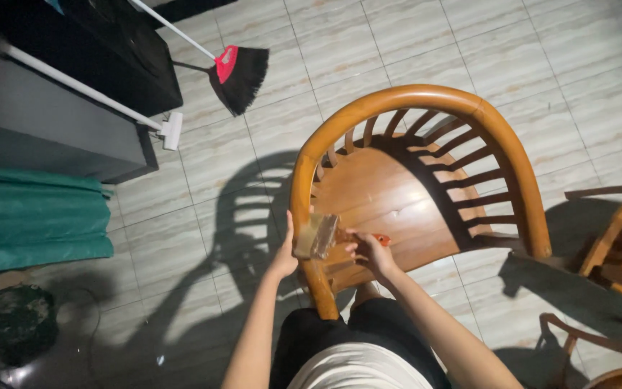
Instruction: Polishing a wooden chair using a brush and a cloth.
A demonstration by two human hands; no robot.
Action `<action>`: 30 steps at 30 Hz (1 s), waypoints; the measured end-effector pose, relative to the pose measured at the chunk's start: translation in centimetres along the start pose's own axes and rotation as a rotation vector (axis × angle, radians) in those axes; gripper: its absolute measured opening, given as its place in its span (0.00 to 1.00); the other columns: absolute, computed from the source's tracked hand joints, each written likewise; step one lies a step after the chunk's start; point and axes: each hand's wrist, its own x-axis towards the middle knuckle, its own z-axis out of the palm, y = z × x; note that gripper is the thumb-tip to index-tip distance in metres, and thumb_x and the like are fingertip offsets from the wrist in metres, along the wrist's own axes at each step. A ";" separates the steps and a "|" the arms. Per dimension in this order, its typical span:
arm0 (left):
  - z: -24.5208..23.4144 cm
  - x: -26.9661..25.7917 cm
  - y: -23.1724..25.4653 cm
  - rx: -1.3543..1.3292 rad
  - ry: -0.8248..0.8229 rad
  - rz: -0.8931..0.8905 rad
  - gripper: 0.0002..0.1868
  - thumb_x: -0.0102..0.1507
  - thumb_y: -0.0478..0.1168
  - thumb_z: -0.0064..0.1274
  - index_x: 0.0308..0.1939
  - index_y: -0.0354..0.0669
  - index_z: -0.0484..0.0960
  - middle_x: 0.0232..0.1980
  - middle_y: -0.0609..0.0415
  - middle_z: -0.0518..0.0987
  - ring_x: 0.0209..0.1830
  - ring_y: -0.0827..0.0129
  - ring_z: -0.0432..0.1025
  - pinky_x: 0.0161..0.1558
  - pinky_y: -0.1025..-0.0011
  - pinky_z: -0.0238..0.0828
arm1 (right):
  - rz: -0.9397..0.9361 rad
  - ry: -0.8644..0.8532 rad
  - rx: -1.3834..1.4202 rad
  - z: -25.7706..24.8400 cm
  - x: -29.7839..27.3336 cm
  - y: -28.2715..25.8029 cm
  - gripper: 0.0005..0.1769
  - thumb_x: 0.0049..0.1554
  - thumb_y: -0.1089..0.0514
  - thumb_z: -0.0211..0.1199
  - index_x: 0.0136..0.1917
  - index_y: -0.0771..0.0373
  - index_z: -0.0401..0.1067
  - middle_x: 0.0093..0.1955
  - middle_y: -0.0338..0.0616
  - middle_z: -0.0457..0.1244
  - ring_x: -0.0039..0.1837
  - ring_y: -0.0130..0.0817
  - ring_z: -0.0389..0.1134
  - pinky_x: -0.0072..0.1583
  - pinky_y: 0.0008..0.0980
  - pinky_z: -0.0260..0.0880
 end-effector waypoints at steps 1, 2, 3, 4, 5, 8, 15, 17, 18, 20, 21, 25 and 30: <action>-0.2 -0.2 0.2 -0.005 -0.006 -0.001 0.70 0.53 0.13 0.44 0.77 0.79 0.19 0.84 0.46 0.49 0.79 0.57 0.56 0.68 0.69 0.59 | 0.002 0.008 0.000 -0.3 -0.8 0.6 0.24 0.62 0.43 0.53 0.66 0.52 0.74 0.41 0.36 0.68 0.42 0.25 0.66 0.48 0.30 0.64; -0.5 -0.3 0.4 0.006 -0.027 -0.045 0.70 0.50 0.12 0.38 0.77 0.81 0.21 0.84 0.46 0.48 0.80 0.57 0.55 0.66 0.69 0.62 | 0.030 0.012 -0.030 -0.7 -1.6 1.1 0.23 0.61 0.44 0.52 0.64 0.52 0.75 0.41 0.36 0.69 0.42 0.26 0.66 0.47 0.30 0.65; -0.8 -0.4 0.8 0.016 -0.044 -0.087 0.71 0.47 0.10 0.33 0.77 0.82 0.22 0.85 0.47 0.47 0.80 0.57 0.54 0.63 0.69 0.65 | 0.056 0.014 -0.063 -1.0 -2.3 1.5 0.23 0.60 0.44 0.52 0.63 0.51 0.76 0.40 0.36 0.69 0.41 0.27 0.67 0.46 0.30 0.65; -0.8 -0.5 1.4 0.012 -0.048 -0.087 0.71 0.47 0.10 0.33 0.77 0.82 0.22 0.85 0.47 0.47 0.80 0.57 0.54 0.63 0.69 0.65 | 0.057 0.020 -0.064 -1.5 -3.1 1.8 0.23 0.60 0.44 0.52 0.63 0.51 0.76 0.40 0.36 0.69 0.41 0.27 0.67 0.46 0.30 0.65; -0.9 -0.5 2.0 0.054 -0.055 -0.186 0.69 0.49 0.12 0.33 0.77 0.82 0.22 0.85 0.48 0.47 0.78 0.56 0.58 0.60 0.68 0.67 | 0.075 0.036 -0.121 -1.8 -3.8 2.1 0.23 0.60 0.45 0.52 0.61 0.54 0.77 0.39 0.38 0.70 0.41 0.28 0.69 0.45 0.30 0.68; -0.9 -1.0 3.0 0.059 -0.053 -0.253 0.67 0.51 0.14 0.33 0.77 0.82 0.22 0.86 0.51 0.47 0.76 0.56 0.62 0.58 0.67 0.69 | 0.065 0.024 -0.273 -5.6 -3.1 5.7 0.22 0.59 0.49 0.52 0.57 0.62 0.79 0.37 0.44 0.71 0.39 0.33 0.72 0.42 0.32 0.72; -0.1 -0.4 1.4 -0.038 0.010 0.044 0.65 0.57 0.16 0.45 0.76 0.80 0.22 0.86 0.53 0.33 0.82 0.56 0.43 0.70 0.65 0.54 | -0.072 -0.015 -0.581 -6.4 -1.3 6.0 0.24 0.61 0.51 0.51 0.50 0.70 0.82 0.39 0.56 0.73 0.37 0.38 0.73 0.38 0.35 0.69; -0.2 -0.3 1.9 -0.064 -0.008 -0.032 0.65 0.56 0.15 0.42 0.76 0.80 0.22 0.86 0.55 0.34 0.83 0.57 0.42 0.71 0.66 0.54 | -0.047 0.072 -0.449 -4.3 -0.3 2.8 0.22 0.60 0.50 0.50 0.52 0.65 0.80 0.44 0.49 0.73 0.42 0.34 0.73 0.43 0.33 0.71; -0.2 -0.2 2.2 -0.088 -0.033 -0.108 0.66 0.55 0.14 0.39 0.77 0.81 0.23 0.86 0.57 0.35 0.84 0.59 0.42 0.72 0.68 0.54 | -0.025 0.164 -0.312 -3.2 0.2 1.1 0.21 0.60 0.48 0.50 0.54 0.59 0.79 0.49 0.42 0.73 0.46 0.30 0.74 0.47 0.31 0.73; -0.5 -0.7 3.3 -0.062 -0.030 -0.174 0.66 0.54 0.14 0.37 0.78 0.81 0.24 0.86 0.58 0.37 0.83 0.60 0.45 0.69 0.67 0.59 | -0.079 0.115 -0.176 -4.1 3.7 -0.4 0.20 0.62 0.46 0.51 0.55 0.58 0.77 0.47 0.39 0.70 0.45 0.28 0.69 0.49 0.31 0.68; -0.6 -0.8 3.9 -0.034 -0.039 -0.238 0.66 0.52 0.13 0.34 0.79 0.80 0.25 0.87 0.59 0.40 0.83 0.61 0.47 0.67 0.66 0.63 | -0.134 0.074 -0.034 -4.5 5.4 -1.2 0.20 0.65 0.43 0.51 0.57 0.56 0.76 0.46 0.37 0.67 0.44 0.26 0.65 0.50 0.30 0.63; -0.4 -1.1 5.4 -0.022 -0.050 -0.372 0.63 0.54 0.15 0.33 0.80 0.78 0.24 0.88 0.61 0.40 0.73 0.54 0.67 0.61 0.60 0.68 | -0.244 0.060 0.140 0.4 5.9 -10.5 0.20 0.62 0.42 0.50 0.62 0.47 0.71 0.50 0.32 0.68 0.48 0.25 0.63 0.53 0.29 0.62; 1.1 -0.4 1.2 -0.073 0.110 0.050 0.68 0.53 0.13 0.44 0.78 0.78 0.26 0.85 0.51 0.39 0.83 0.59 0.43 0.73 0.67 0.49 | -0.331 0.071 0.442 -3.0 10.6 -14.6 0.23 0.65 0.42 0.51 0.67 0.52 0.73 0.54 0.38 0.67 0.52 0.30 0.64 0.56 0.33 0.65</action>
